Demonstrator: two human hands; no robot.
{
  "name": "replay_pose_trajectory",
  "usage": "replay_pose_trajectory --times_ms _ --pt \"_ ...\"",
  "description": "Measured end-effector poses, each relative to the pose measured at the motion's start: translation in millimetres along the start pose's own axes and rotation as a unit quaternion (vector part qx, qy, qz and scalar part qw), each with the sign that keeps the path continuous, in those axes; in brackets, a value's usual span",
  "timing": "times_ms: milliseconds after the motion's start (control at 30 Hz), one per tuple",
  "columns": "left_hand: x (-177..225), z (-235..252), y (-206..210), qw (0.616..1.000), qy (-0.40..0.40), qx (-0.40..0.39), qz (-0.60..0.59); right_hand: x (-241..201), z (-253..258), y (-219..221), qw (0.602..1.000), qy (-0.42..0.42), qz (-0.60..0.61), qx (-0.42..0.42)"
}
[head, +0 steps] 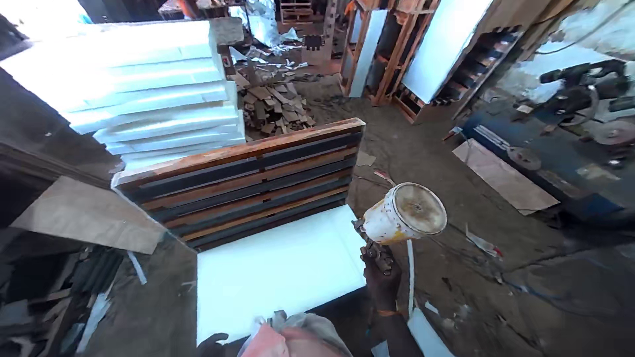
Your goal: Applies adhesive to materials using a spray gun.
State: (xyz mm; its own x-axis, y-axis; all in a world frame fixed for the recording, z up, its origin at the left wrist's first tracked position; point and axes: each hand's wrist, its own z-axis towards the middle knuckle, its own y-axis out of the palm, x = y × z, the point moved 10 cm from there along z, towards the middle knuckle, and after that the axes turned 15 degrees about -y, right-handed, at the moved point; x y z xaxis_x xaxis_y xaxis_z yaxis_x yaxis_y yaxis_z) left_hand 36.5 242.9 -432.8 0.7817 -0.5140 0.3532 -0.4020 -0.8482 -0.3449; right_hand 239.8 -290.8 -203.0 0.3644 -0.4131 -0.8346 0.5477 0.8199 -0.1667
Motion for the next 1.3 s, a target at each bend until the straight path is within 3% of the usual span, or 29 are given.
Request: replay_pose_trajectory --times_ms 167,367,600,800,933,1100,1300 --pt "-35.7 -8.9 -20.3 0.999 -0.004 0.018 -0.034 -40.9 -43.0 81.4 0.987 0.017 0.106 -0.123" --pt "-107.0 -37.7 -44.5 0.998 -0.044 0.047 -0.019 -115.7 -103.9 187.7 0.909 0.048 0.261 -0.322" --pt "-199.2 -68.2 -58.9 0.990 -0.116 0.054 -0.066 -172.8 -134.2 248.2 0.924 0.005 0.252 -0.289" --pt "-242.7 -69.7 -71.5 0.985 -0.151 0.046 -0.071 -183.1 -138.7 254.6 0.936 -0.012 0.242 -0.255" --pt "-226.9 -52.8 -74.9 0.990 -0.120 0.049 -0.058 -171.5 -126.8 236.0 0.948 -0.009 0.212 -0.237" --pt "-164.0 -32.8 -68.9 0.994 -0.078 0.024 -0.070 -146.4 -99.9 188.3 0.967 -0.025 0.164 -0.193" --pt "-68.3 -24.5 -47.9 1.000 -0.023 0.007 0.009 -107.2 -60.1 111.5 0.987 -0.020 0.106 -0.116"
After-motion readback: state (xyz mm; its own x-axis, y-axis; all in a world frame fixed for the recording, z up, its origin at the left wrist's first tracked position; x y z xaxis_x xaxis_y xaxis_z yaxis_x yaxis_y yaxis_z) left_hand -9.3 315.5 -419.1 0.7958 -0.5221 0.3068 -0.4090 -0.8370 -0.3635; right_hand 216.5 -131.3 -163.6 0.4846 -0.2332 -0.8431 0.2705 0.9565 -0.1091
